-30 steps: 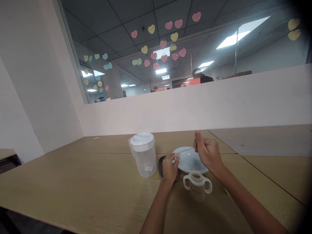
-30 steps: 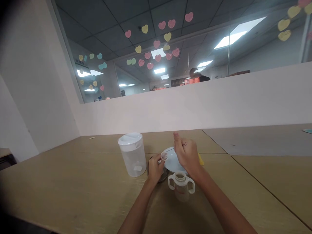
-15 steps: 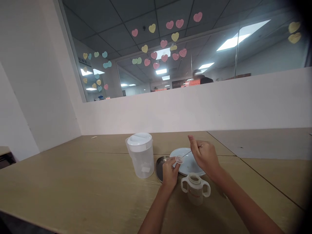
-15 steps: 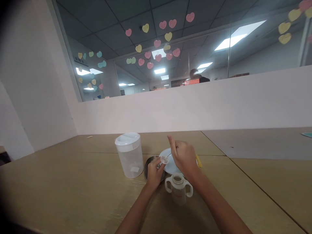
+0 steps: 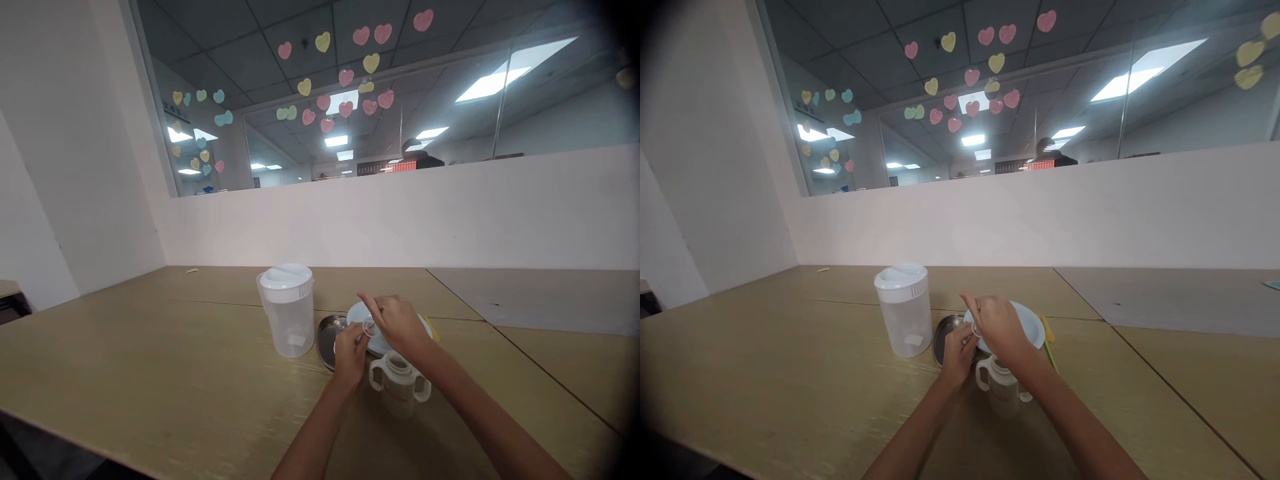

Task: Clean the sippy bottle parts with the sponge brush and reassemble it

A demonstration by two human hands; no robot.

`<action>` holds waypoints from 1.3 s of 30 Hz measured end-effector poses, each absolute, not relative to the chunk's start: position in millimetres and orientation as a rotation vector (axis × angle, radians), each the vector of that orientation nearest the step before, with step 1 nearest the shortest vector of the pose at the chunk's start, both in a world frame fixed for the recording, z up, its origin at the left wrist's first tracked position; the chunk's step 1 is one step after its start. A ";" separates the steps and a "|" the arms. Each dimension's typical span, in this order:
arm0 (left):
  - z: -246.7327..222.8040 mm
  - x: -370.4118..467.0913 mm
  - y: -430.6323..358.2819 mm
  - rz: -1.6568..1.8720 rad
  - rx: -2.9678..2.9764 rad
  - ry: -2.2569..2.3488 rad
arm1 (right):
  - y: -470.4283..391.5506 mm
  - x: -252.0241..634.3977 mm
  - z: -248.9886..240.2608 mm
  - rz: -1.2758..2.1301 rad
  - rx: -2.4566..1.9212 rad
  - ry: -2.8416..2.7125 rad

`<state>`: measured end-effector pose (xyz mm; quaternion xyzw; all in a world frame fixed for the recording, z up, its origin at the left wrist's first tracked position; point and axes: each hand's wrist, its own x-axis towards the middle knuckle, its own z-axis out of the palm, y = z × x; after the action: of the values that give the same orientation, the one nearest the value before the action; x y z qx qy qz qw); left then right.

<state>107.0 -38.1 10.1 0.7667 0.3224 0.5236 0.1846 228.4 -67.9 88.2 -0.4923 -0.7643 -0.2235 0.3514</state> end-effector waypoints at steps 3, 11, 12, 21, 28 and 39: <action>11.7 108.1 -40.0 1.518 2.089 0.874 | -64.3 227.7 85.1 -0.601 -1.299 -2.022; 18.4 109.3 -46.6 1.485 2.038 0.888 | -65.8 218.8 90.7 -0.491 -1.471 -2.097; 18.6 109.7 -46.8 1.488 2.028 0.883 | -65.7 217.5 90.9 -0.501 -1.508 -2.109; 21.0 111.2 -47.0 1.512 1.897 0.886 | -70.7 200.4 94.4 -0.527 -1.805 -2.108; 27.4 107.3 -48.4 1.583 1.925 0.861 | -81.1 204.2 101.4 -0.514 -1.546 -2.100; 32.0 106.7 -53.0 1.599 1.874 0.887 | -67.3 210.3 85.0 -0.750 -1.337 -2.152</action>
<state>106.7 -53.0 32.0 0.6914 0.3272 0.5900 0.2586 210.3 -67.3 85.0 -0.4904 -0.7891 -0.2751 0.2473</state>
